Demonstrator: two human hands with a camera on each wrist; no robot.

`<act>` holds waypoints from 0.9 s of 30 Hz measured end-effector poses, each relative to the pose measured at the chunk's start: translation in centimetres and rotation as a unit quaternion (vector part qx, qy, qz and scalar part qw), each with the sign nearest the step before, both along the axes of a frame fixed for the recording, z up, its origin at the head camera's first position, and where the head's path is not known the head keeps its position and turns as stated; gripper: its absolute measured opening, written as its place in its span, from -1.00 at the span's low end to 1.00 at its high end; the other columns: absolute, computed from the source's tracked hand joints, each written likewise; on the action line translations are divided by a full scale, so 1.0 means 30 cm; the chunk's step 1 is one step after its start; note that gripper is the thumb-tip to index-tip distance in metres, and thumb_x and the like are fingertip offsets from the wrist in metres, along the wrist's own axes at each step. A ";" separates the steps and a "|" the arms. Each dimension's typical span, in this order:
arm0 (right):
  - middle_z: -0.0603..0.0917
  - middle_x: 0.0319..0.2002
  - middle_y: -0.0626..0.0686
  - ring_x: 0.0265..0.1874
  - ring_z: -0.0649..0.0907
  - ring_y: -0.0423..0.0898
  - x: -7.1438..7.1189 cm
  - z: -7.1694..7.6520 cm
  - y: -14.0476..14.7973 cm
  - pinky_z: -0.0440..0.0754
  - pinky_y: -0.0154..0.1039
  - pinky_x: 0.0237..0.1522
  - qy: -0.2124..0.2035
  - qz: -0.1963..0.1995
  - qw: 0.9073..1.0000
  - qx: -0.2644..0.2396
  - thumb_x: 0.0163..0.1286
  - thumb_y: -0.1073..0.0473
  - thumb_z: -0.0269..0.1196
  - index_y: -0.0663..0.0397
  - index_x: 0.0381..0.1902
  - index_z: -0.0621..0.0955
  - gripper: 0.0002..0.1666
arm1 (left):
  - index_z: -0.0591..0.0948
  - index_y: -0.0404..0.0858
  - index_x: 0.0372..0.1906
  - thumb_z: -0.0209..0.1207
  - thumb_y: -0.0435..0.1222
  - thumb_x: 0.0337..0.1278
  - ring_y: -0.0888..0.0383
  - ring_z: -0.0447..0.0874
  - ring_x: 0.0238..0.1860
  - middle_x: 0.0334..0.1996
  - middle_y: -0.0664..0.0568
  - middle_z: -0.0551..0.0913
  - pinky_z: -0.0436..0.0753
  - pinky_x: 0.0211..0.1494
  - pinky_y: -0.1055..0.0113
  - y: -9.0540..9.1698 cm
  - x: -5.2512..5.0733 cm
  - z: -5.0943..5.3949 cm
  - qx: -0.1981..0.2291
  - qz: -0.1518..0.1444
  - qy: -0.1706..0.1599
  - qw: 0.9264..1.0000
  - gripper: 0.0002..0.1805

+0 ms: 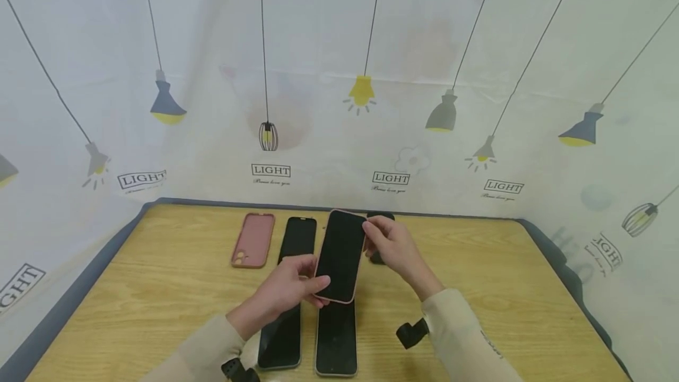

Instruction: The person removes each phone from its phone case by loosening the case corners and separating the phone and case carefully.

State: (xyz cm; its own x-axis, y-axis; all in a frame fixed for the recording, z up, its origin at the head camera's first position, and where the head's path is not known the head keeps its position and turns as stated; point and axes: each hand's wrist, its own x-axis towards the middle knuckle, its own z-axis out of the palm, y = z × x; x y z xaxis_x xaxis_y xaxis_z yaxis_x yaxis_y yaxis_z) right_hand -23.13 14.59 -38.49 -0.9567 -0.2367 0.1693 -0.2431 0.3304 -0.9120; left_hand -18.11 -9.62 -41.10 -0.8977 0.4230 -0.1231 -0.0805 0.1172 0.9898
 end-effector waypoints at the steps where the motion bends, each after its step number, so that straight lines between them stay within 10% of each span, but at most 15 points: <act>1: 0.70 -0.44 0.16 -0.47 0.70 0.11 0.001 0.004 -0.002 0.69 -0.31 -0.39 0.007 0.002 1.000 0.004 0.64 0.22 0.11 0.40 -0.04 0.65 -0.70 | 0.59 -0.46 -0.05 0.22 -0.39 0.44 -0.09 0.84 -0.30 -0.25 -0.16 0.74 0.80 -0.14 -0.06 -0.001 0.001 -0.001 -0.005 -0.004 0.000 1.000 -0.82; 8: 0.67 -0.49 0.11 -0.52 0.66 -0.03 0.006 0.029 -0.017 0.67 -0.29 -0.40 0.047 0.010 0.998 0.041 0.61 0.19 0.16 0.31 -0.12 0.66 -0.75 | 0.47 -0.41 -0.29 0.25 -0.39 0.41 -0.14 0.83 -0.31 -0.48 -0.08 0.55 0.80 -0.16 -0.06 -0.003 -0.003 -0.007 -0.014 -0.012 0.002 1.000 -0.80; 15: 0.66 -0.52 0.05 -0.55 0.63 -0.09 0.011 0.042 -0.037 0.68 -0.21 -0.43 0.068 0.012 0.996 0.061 0.58 0.21 0.20 0.25 -0.16 0.68 -0.80 | 0.58 -0.46 0.08 0.24 -0.45 0.39 -0.04 0.79 -0.38 -0.29 -0.10 0.68 0.80 -0.17 -0.05 -0.003 -0.006 -0.018 -0.009 -0.003 0.002 1.000 -0.74; 27: 0.68 -0.53 0.09 -0.56 0.67 0.01 0.013 0.020 -0.051 0.59 -0.32 -0.57 0.075 -0.007 0.993 0.095 0.58 0.35 0.09 0.29 -0.16 0.70 -0.77 | 0.65 -0.45 0.00 0.29 -0.49 0.31 0.00 0.78 -0.43 -0.33 -0.12 0.67 0.81 -0.27 -0.01 0.003 -0.001 -0.034 -0.029 0.029 0.029 0.999 -0.79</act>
